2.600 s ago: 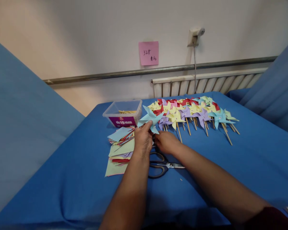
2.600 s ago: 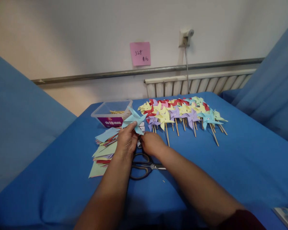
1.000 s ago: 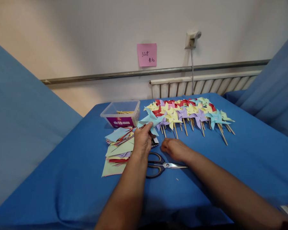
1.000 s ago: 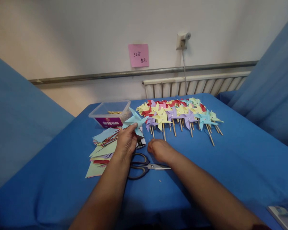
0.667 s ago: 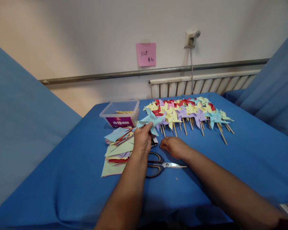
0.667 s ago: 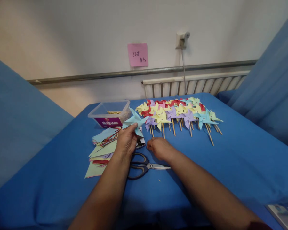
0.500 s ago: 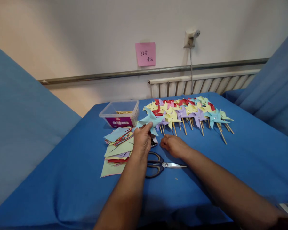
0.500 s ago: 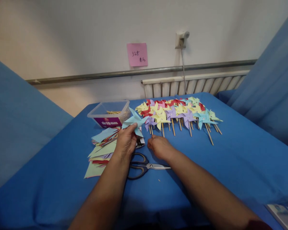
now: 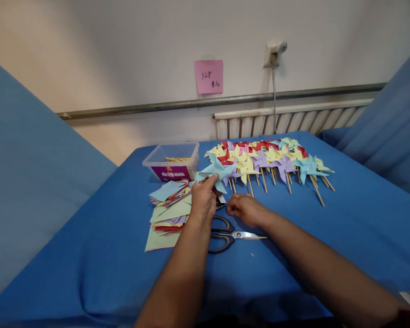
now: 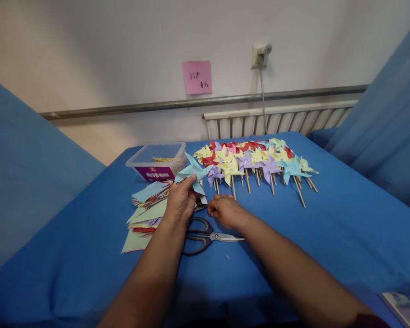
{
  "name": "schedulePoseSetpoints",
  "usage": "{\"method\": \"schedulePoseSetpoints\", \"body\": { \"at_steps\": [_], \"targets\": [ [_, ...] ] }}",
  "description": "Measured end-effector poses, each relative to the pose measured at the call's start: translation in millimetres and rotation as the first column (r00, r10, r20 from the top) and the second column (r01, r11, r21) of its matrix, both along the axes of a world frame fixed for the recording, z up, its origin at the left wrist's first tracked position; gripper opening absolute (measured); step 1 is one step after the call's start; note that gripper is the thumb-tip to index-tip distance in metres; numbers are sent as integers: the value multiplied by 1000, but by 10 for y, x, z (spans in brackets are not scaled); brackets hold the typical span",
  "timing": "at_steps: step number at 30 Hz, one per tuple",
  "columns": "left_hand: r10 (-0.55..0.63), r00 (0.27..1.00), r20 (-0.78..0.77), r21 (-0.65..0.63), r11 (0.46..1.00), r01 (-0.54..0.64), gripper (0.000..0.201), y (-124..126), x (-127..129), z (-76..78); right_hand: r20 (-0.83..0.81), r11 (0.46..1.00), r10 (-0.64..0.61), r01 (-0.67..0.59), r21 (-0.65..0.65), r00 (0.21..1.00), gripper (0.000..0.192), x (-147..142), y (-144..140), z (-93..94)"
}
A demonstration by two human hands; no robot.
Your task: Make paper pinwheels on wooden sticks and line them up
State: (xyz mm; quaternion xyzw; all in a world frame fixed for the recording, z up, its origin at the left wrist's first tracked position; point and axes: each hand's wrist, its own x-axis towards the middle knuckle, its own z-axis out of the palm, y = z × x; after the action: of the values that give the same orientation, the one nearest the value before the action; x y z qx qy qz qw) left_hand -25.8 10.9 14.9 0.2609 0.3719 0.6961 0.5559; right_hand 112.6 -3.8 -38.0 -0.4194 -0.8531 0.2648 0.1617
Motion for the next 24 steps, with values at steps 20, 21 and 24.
{"method": "schedulePoseSetpoints", "body": {
  "at_steps": [20,21,24],
  "targets": [
    [-13,1000,-6,3,1000,13,33,6,-18,-13,223,992,-45,17,123,974,20,-75,-142,166],
    [-12,1000,-10,-2,1000,12,34,7,-19,-13,253,990,-51,14,143,966,21,-74,-152,178],
    [-16,1000,-9,8,1000,17,34,10,-18,-17,342,980,-86,18,197,936,25,-82,-177,199]
  ]
}}
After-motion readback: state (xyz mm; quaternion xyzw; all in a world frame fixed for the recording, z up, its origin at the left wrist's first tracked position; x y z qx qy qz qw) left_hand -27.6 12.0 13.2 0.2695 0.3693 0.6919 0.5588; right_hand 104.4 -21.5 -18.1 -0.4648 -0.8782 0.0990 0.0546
